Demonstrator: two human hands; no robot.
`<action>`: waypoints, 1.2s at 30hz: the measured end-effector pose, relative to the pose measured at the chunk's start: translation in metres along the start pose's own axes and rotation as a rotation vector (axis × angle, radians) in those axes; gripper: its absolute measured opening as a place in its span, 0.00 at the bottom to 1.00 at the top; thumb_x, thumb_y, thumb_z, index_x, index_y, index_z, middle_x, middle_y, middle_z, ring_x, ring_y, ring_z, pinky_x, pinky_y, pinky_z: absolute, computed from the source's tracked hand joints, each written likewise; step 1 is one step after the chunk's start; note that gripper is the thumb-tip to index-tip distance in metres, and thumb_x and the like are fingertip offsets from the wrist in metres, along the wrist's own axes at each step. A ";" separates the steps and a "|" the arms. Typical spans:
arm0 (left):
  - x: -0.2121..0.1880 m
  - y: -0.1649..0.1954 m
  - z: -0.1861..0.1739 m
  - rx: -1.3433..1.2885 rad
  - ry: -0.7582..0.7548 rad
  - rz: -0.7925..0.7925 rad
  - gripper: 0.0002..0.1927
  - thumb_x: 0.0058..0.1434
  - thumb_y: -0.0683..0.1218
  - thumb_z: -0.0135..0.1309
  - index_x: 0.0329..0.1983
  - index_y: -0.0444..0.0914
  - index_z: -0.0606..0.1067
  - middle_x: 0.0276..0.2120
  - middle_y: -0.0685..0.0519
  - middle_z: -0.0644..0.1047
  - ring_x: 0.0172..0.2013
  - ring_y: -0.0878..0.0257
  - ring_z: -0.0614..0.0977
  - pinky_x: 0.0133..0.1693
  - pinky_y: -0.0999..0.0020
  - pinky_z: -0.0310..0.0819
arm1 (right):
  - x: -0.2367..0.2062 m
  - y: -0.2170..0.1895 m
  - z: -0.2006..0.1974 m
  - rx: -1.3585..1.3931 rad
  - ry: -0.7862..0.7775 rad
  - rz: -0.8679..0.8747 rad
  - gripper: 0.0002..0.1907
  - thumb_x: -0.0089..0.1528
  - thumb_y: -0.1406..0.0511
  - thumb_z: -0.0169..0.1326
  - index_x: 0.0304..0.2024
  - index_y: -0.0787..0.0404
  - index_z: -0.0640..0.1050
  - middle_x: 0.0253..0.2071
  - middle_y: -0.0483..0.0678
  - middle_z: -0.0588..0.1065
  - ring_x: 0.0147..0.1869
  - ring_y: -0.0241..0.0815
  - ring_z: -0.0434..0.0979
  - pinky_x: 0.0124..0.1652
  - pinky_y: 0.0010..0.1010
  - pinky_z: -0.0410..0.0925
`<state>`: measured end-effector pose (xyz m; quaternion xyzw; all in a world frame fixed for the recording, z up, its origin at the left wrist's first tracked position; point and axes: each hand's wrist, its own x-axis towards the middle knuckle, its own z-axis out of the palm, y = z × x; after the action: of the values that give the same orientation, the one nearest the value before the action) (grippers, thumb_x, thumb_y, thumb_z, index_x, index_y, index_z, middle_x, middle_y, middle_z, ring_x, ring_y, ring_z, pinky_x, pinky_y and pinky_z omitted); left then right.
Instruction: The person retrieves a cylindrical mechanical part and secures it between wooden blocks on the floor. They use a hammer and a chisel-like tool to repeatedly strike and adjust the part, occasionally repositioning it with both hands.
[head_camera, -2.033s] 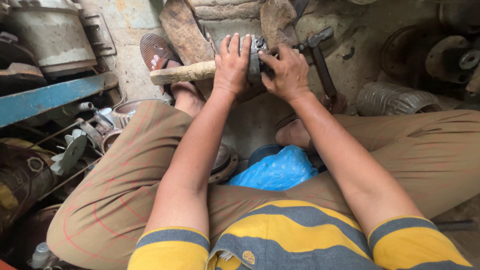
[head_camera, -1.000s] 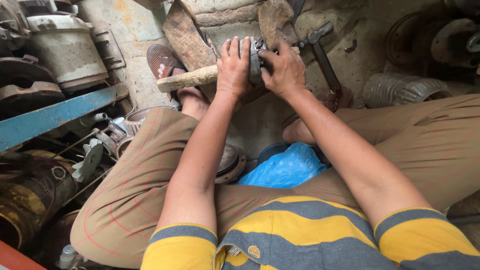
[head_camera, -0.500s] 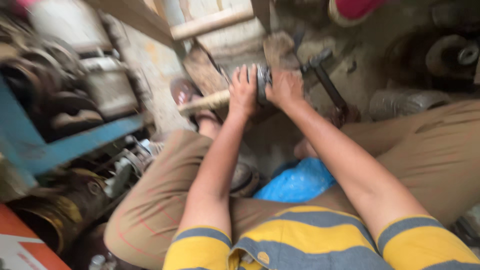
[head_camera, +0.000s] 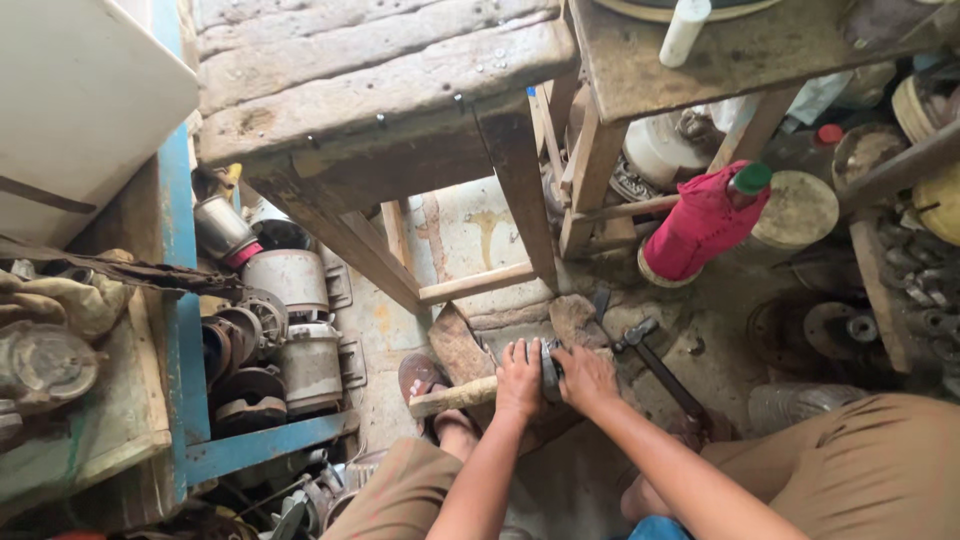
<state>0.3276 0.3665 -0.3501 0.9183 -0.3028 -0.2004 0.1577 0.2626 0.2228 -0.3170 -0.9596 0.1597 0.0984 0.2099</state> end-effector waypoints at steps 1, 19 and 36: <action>0.001 -0.001 0.002 0.014 0.024 0.011 0.54 0.40 0.42 0.68 0.72 0.41 0.57 0.68 0.41 0.60 0.67 0.38 0.60 0.58 0.43 0.65 | -0.003 0.000 -0.002 0.008 0.034 -0.020 0.24 0.53 0.63 0.61 0.53 0.45 0.77 0.48 0.53 0.74 0.55 0.55 0.75 0.51 0.49 0.68; 0.002 -0.002 0.006 -0.004 -0.023 -0.013 0.58 0.37 0.44 0.71 0.72 0.41 0.56 0.68 0.41 0.60 0.67 0.39 0.59 0.58 0.44 0.65 | 0.003 0.000 0.009 0.129 0.109 -0.025 0.21 0.50 0.65 0.61 0.48 0.52 0.78 0.50 0.53 0.72 0.55 0.57 0.74 0.51 0.48 0.70; 0.010 0.007 -0.032 -0.028 -0.113 0.010 0.64 0.29 0.53 0.79 0.70 0.41 0.57 0.62 0.41 0.63 0.63 0.38 0.63 0.58 0.43 0.65 | -0.007 0.009 0.016 0.433 0.129 0.262 0.24 0.55 0.59 0.61 0.53 0.57 0.75 0.53 0.55 0.75 0.57 0.59 0.76 0.54 0.46 0.70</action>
<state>0.3464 0.3600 -0.3222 0.9016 -0.3131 -0.2555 0.1542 0.2510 0.2237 -0.3328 -0.8676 0.3131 0.0271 0.3853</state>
